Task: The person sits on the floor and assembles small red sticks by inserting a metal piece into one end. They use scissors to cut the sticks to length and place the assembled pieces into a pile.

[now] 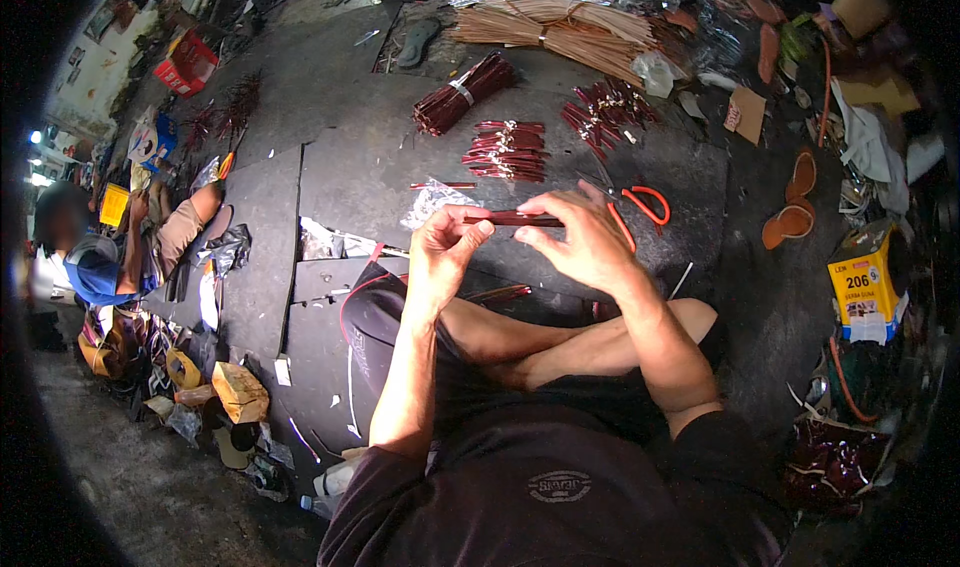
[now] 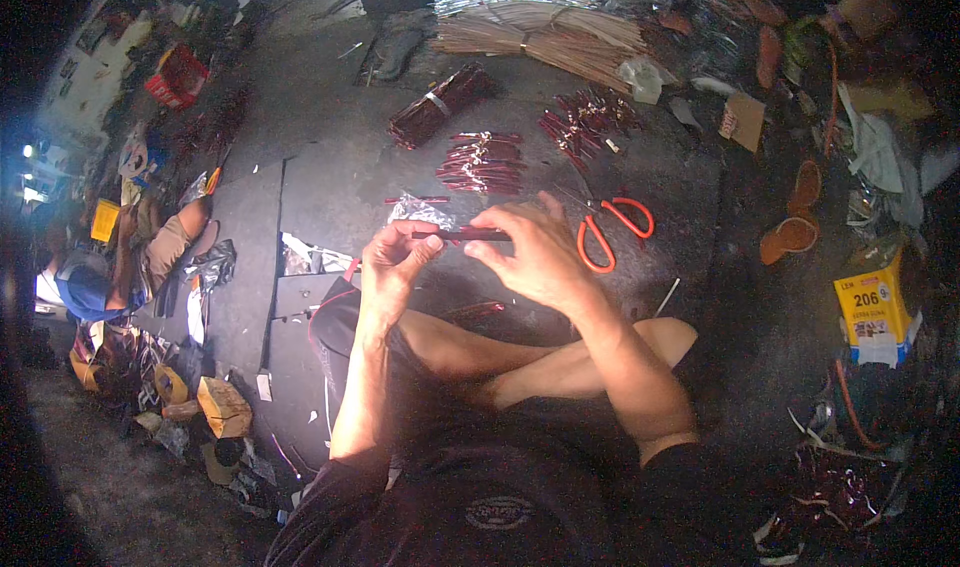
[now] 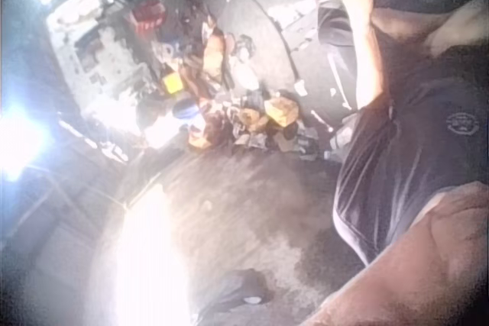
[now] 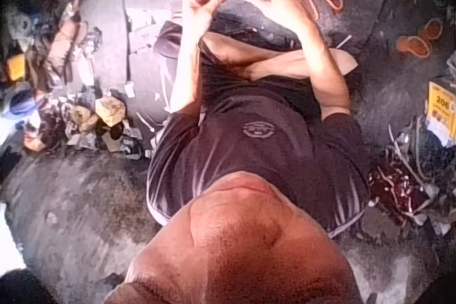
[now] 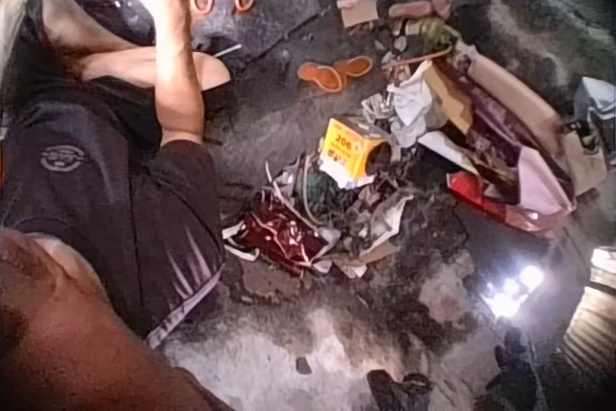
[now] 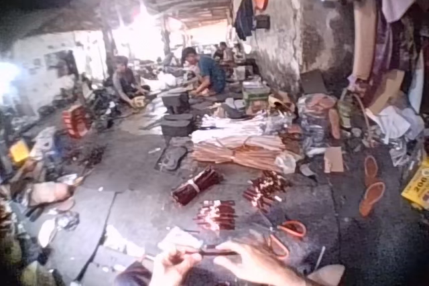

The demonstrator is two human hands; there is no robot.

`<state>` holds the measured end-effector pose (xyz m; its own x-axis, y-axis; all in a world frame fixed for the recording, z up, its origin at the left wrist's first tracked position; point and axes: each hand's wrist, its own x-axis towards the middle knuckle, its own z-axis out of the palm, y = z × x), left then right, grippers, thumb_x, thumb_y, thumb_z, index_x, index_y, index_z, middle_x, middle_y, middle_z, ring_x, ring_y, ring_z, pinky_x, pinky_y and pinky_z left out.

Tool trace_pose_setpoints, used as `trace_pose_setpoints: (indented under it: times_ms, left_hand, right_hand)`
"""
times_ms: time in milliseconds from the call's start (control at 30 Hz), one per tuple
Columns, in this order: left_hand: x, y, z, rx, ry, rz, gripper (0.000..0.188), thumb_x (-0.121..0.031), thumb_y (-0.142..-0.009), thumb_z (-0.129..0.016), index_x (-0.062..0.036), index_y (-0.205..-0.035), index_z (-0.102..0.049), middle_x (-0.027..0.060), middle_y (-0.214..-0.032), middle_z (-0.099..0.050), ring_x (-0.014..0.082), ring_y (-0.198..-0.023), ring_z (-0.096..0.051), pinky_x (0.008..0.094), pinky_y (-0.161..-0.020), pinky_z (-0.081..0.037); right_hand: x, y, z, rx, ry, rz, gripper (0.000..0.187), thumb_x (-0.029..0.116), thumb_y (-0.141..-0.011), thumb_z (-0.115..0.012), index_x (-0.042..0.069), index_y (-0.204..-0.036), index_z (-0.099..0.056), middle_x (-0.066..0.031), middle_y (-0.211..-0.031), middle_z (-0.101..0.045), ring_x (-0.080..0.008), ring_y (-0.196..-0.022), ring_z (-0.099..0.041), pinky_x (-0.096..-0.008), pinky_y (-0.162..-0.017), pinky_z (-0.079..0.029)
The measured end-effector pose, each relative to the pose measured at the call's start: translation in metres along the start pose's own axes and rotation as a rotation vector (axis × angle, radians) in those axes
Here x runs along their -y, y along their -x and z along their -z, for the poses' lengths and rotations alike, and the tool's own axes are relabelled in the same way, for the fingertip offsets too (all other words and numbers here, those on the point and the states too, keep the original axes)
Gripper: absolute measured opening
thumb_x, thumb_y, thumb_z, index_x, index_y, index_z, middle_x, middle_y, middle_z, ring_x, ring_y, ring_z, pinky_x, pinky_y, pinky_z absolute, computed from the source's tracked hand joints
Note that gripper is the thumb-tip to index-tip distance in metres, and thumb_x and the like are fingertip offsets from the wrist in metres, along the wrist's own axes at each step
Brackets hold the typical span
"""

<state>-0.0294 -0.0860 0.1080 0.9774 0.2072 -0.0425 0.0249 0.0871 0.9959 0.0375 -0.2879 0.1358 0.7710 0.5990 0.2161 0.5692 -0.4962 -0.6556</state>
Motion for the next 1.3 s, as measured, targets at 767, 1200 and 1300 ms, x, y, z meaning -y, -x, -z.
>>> trace_pose_setpoints:
  times_ms: [767,1200,1300]
  left_hand:
    - [-0.043,0.003,0.002,0.191,-0.009,0.155,0.035,-0.001,-0.09,-0.061,-0.0046,-0.122,-0.048,0.0045,-0.089,-0.06,0.0151,-0.085,-0.063,0.0267,-0.074,-0.049]
    - [-0.034,0.001,-0.008,0.335,-0.261,0.157,0.022,-0.023,-0.094,-0.066,-0.0013,-0.094,-0.064,0.002,-0.082,-0.064,0.0096,-0.075,-0.057,0.0252,-0.069,-0.046]
    - [-0.034,-0.002,0.012,0.371,-0.237,0.204,0.022,-0.024,-0.094,-0.066,-0.0021,-0.097,-0.065,0.0018,-0.082,-0.064,0.0095,-0.075,-0.057,0.0262,-0.068,-0.047]
  right_hand:
    - [-0.007,0.007,0.0,0.043,-0.688,-0.254,0.019,0.014,-0.095,-0.061,0.0,-0.108,-0.062,-0.0099,-0.092,-0.07,-0.0174,-0.084,-0.067,-0.0318,-0.073,-0.053]
    - [-0.03,0.007,0.006,0.118,-1.098,-0.352,0.023,0.021,-0.094,-0.064,-0.001,-0.1,-0.065,-0.0065,-0.087,-0.065,-0.0142,-0.076,-0.064,-0.0289,-0.073,-0.054]
    - [-0.037,0.011,0.017,0.065,-1.101,-0.403,0.027,0.024,-0.093,-0.065,-0.001,-0.103,-0.063,-0.0078,-0.087,-0.064,-0.0157,-0.076,-0.065,-0.0296,-0.075,-0.054]
